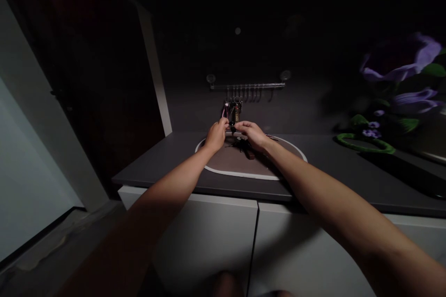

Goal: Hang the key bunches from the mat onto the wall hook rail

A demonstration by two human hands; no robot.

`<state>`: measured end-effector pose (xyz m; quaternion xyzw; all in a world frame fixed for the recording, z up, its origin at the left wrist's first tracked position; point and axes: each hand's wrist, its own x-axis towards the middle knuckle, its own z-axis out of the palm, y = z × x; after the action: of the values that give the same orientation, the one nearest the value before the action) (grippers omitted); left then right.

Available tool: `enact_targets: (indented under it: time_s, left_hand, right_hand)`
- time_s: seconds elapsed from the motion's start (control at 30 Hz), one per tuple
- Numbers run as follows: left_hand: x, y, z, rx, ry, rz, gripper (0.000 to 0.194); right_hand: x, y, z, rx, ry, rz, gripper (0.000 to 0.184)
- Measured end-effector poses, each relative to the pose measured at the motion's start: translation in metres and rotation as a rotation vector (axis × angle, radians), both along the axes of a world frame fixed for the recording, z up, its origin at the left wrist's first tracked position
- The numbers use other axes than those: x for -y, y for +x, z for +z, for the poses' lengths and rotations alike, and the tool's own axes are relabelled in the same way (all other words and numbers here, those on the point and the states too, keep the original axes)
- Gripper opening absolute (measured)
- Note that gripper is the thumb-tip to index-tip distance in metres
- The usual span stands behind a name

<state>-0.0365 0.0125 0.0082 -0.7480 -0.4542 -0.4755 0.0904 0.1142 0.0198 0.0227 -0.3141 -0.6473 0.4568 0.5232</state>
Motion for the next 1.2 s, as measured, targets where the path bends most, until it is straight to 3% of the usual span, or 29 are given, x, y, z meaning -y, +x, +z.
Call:
enact_targets:
  time_s: [0.4, 0.8, 1.2]
  left_hand:
    - [0.001, 0.000, 0.001, 0.030, -0.028, 0.005, 0.016]
    - [0.005, 0.005, 0.000, -0.073, -0.126, -0.024, 0.019]
    - [0.011, 0.012, -0.002, -0.138, -0.141, -0.031, 0.027]
  right_hand:
    - [-0.004, 0.002, 0.002, -0.061, 0.023, -0.028, 0.016]
    - [-0.010, 0.006, 0.003, -0.191, 0.022, 0.045, 0.033]
    - [-0.004, 0.013, 0.006, -0.246, 0.005, -0.008, 0.044]
